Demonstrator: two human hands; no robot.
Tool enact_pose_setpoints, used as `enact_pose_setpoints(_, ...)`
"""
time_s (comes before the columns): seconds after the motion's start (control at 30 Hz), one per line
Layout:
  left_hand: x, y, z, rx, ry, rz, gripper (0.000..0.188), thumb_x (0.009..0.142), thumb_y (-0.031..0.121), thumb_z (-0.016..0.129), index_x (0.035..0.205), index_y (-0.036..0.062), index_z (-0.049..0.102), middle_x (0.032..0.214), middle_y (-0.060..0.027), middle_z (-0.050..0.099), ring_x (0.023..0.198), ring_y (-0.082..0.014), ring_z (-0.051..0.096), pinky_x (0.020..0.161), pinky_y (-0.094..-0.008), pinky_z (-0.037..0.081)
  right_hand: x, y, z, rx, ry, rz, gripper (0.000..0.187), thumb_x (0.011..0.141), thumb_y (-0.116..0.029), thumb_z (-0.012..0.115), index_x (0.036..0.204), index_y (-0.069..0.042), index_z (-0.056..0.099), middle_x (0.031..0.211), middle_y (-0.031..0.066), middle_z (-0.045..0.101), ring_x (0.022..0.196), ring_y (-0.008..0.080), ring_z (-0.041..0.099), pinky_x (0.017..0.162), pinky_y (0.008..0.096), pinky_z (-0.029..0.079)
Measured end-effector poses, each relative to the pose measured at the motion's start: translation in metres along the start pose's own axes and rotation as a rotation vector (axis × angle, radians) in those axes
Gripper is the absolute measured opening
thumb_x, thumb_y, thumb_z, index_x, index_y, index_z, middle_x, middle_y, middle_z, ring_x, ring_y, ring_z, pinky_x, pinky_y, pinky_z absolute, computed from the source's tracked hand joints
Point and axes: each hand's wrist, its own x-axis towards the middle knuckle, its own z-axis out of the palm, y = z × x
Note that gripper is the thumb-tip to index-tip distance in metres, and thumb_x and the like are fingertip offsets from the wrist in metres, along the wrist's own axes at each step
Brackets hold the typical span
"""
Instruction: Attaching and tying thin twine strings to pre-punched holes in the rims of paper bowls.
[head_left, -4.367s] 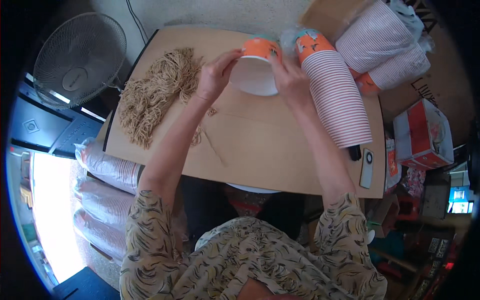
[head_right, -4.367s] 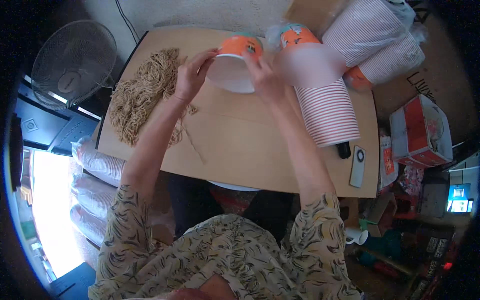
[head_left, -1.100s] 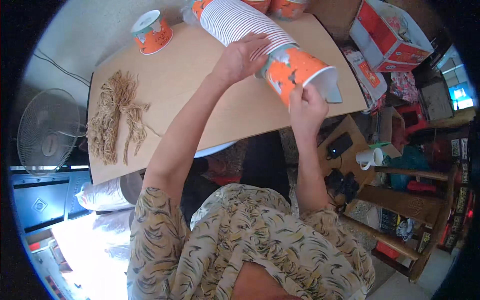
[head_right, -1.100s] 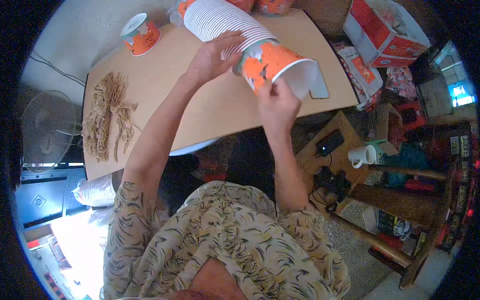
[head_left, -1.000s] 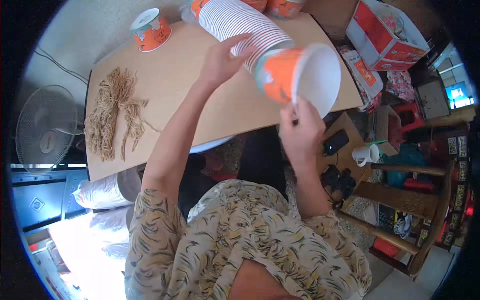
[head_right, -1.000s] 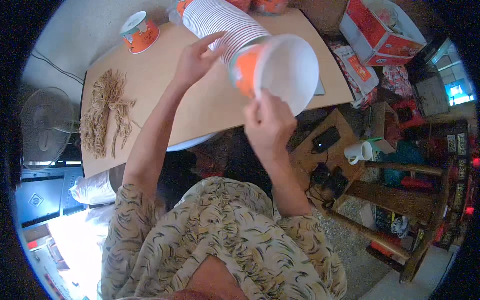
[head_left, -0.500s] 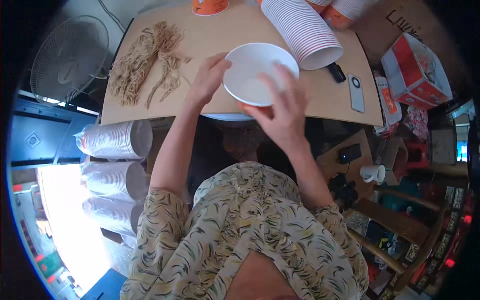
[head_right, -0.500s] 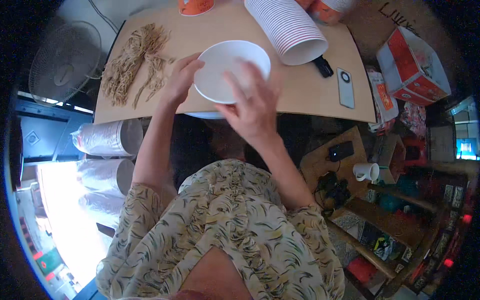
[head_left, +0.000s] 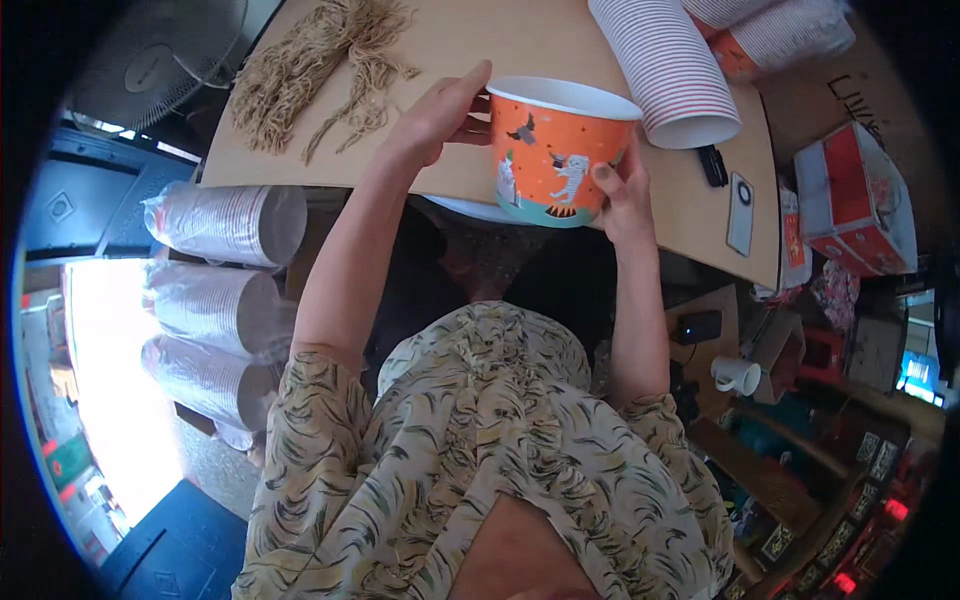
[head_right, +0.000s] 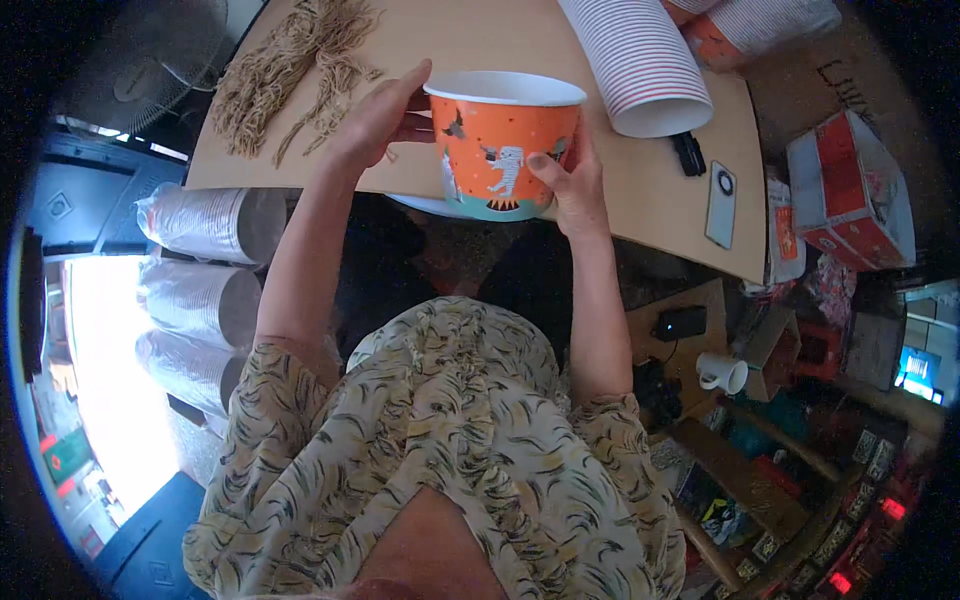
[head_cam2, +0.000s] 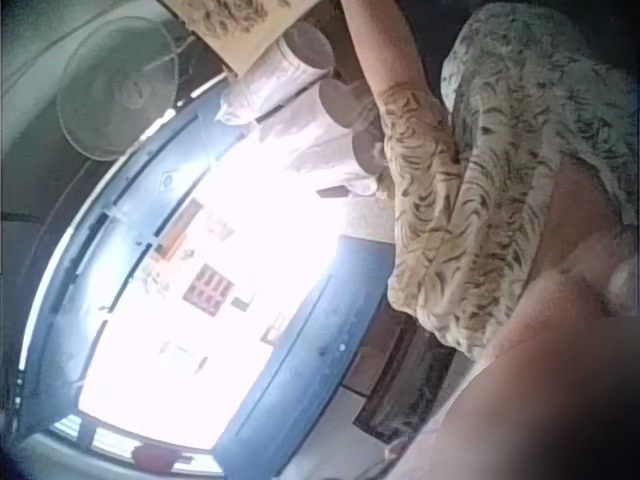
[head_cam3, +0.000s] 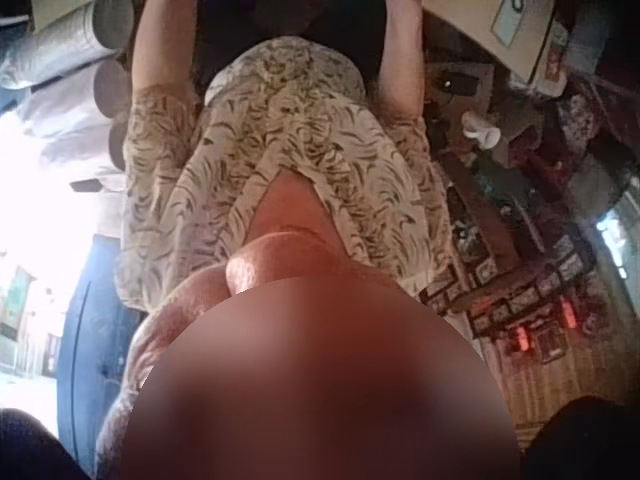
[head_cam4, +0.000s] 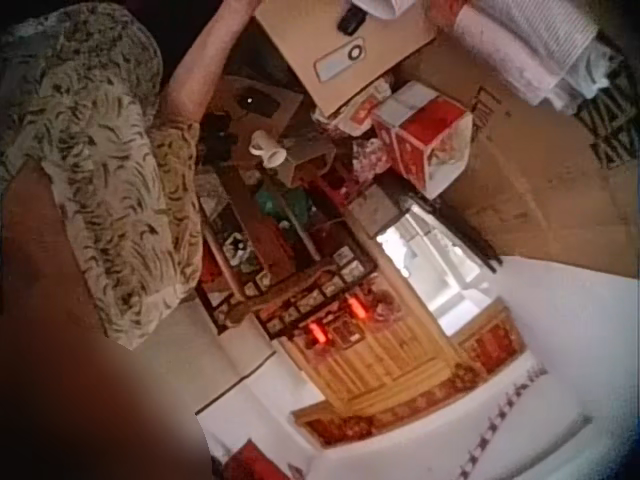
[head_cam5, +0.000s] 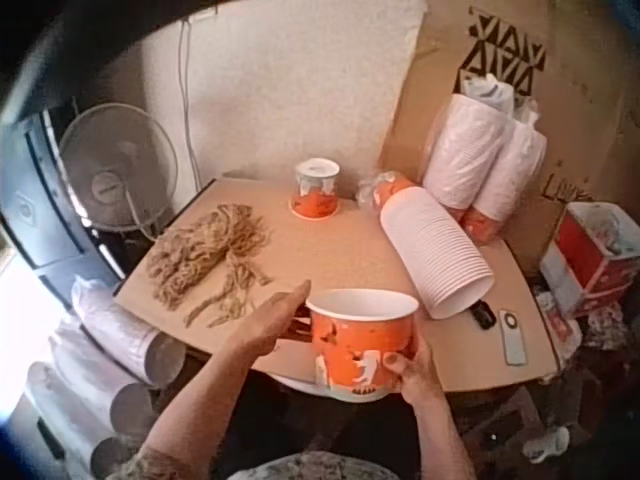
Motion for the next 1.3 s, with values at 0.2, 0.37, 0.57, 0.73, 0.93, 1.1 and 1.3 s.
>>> enact_pose_setpoints(0.2, -0.003, 0.003, -0.005, 0.060, 0.065, 0.001, 0.071, 0.102, 0.059, 0.045, 0.129, -0.0055, 0.059, 0.119, -0.0180, 0.066, 0.103, -0.0249, 0.068, 0.090, -0.0369, 0.057, 0.010, 0.019, -0.009, 0.187, -0.035, 0.144, 0.096, 0.071, -0.041, 0.090, 0.146, -0.005, 0.041, 0.136, 0.0090, 0.055, 0.128, 0.0217, 0.053, 0.110, 0.0395, 0.041)
enact_pose_setpoints(0.37, -0.003, 0.005, -0.005, 0.041, 0.110, 0.160, 0.064, 0.102, 0.052, 0.051, 0.134, -0.0028, 0.057, 0.119, -0.0165, 0.067, 0.108, -0.0244, 0.067, 0.092, -0.0356, 0.056, 0.019, 0.028, -0.013, -0.008, -0.105, -0.033, 0.103, 0.067, -0.031, 0.093, 0.148, -0.004, 0.036, 0.141, 0.0088, 0.051, 0.132, 0.0223, 0.049, 0.113, 0.0393, 0.038)
enact_pose_setpoints(0.57, -0.014, 0.005, -0.005, 0.073, 0.175, 0.235, 0.052, 0.102, 0.038, 0.057, 0.139, 0.0020, 0.056, 0.121, -0.0131, 0.069, 0.109, -0.0207, 0.067, 0.090, -0.0339, 0.056, 0.016, 0.023, -0.015, 0.053, -0.113, 0.126, 0.114, 0.062, -0.026, 0.096, 0.153, -0.003, 0.031, 0.145, 0.0101, 0.047, 0.136, 0.0245, 0.046, 0.116, 0.0417, 0.036)
enact_pose_setpoints(0.73, -0.014, -0.005, -0.016, 0.290, 0.106, 0.340, 0.046, 0.097, 0.027, 0.062, 0.137, 0.0038, 0.059, 0.112, -0.0138, 0.072, 0.098, -0.0160, 0.068, 0.084, -0.0309, 0.056, 0.015, -0.003, 0.004, -0.031, -0.071, -0.142, 0.130, 0.051, -0.032, 0.101, 0.154, 0.001, 0.028, 0.151, 0.0151, 0.040, 0.137, 0.0260, 0.046, 0.115, 0.0414, 0.040)
enact_pose_setpoints(0.93, 0.007, -0.005, -0.043, 0.465, 0.071, 0.342, 0.050, 0.096, 0.016, 0.061, 0.145, 0.0111, 0.054, 0.113, -0.0083, 0.067, 0.100, -0.0135, 0.062, 0.088, -0.0286, 0.051, 0.019, -0.024, 0.029, -0.685, -0.182, -0.379, 0.130, 0.051, -0.030, 0.101, 0.156, -0.009, 0.026, 0.153, 0.0186, 0.039, 0.139, 0.0335, 0.045, 0.114, 0.0476, 0.043)
enact_pose_setpoints(1.1, 0.025, -0.011, -0.053, 0.372, -0.053, 0.293, 0.045, 0.097, 0.019, 0.064, 0.140, 0.0065, 0.057, 0.115, -0.0084, 0.068, 0.101, -0.0137, 0.064, 0.089, -0.0278, 0.052, 0.021, -0.032, 0.046, -0.640, -0.202, -0.360, 0.121, 0.057, -0.035, 0.099, 0.153, -0.009, 0.032, 0.147, 0.0165, 0.045, 0.135, 0.0316, 0.048, 0.111, 0.0439, 0.046)
enact_pose_setpoints(1.3, 0.039, -0.021, -0.053, 0.217, -0.010, 0.328, 0.039, 0.092, 0.016, 0.065, 0.130, 0.0037, 0.064, 0.106, -0.0084, 0.071, 0.093, -0.0138, 0.068, 0.082, -0.0284, 0.055, 0.035, -0.031, 0.055, -0.669, -0.237, -0.395, 0.115, 0.062, -0.039, 0.096, 0.151, -0.003, 0.033, 0.142, 0.0146, 0.048, 0.130, 0.0276, 0.052, 0.110, 0.0423, 0.048)
